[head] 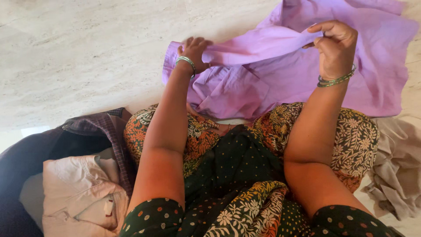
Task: The person folds a purple shirt on the floor, smoothing it out and folding it into a compact rectangle. They then pick up a light-colored shirt and begin folding it in a similar manner.
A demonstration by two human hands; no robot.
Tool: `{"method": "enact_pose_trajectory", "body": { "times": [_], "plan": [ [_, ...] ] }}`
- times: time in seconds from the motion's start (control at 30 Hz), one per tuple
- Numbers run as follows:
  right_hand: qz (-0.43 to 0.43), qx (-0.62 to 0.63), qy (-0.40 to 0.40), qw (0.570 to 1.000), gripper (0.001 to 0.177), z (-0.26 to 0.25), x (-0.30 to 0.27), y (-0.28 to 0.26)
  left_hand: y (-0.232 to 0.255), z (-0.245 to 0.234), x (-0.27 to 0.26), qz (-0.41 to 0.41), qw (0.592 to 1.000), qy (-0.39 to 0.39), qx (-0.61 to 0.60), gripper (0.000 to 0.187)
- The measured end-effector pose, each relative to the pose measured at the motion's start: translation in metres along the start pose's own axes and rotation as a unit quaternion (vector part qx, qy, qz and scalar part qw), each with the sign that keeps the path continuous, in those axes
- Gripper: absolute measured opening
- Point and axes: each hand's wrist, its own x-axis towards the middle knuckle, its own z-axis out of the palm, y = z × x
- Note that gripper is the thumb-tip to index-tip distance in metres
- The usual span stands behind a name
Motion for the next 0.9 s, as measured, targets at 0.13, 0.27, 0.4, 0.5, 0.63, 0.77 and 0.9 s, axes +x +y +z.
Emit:
{"method": "enact_pose_trajectory", "body": {
  "times": [0.13, 0.27, 0.4, 0.5, 0.63, 0.77, 0.9],
  "plan": [
    [0.001, -0.060, -0.028, 0.998, 0.038, -0.004, 0.004, 0.001, -0.008, 0.019, 0.015, -0.013, 1.000, 0.000, 0.023, 0.030],
    [-0.039, -0.142, 0.004, 0.989, 0.026, -0.002, 0.011, 0.013, -0.029, 0.015, 0.026, -0.076, 0.956, 0.273, -0.072, 0.003],
    [0.028, -0.236, -0.101, 0.966, 0.025, 0.007, 0.006, 0.008, -0.041, 0.003, 0.026, -0.169, 0.904, 0.392, -0.019, 0.005],
    [0.292, -0.234, -0.305, 0.876, 0.024, 0.025, 0.008, 0.012, -0.046, -0.001, 0.021, -0.256, 0.910, 0.323, 0.040, 0.021],
    [0.475, -0.317, -0.332, 0.750, 0.030, 0.051, 0.005, 0.055, -0.039, -0.004, 0.018, -0.285, 0.916, 0.274, 0.074, 0.044],
    [0.311, -0.361, -0.247, 0.844, 0.036, 0.025, 0.007, 0.093, 0.001, -0.007, 0.022, -0.236, 0.950, 0.196, 0.055, 0.041],
    [0.061, -0.554, -0.153, 0.816, 0.039, 0.006, 0.012, 0.156, 0.032, 0.004, 0.011, -0.246, 0.967, -0.009, -0.063, 0.051]
  ]
}}
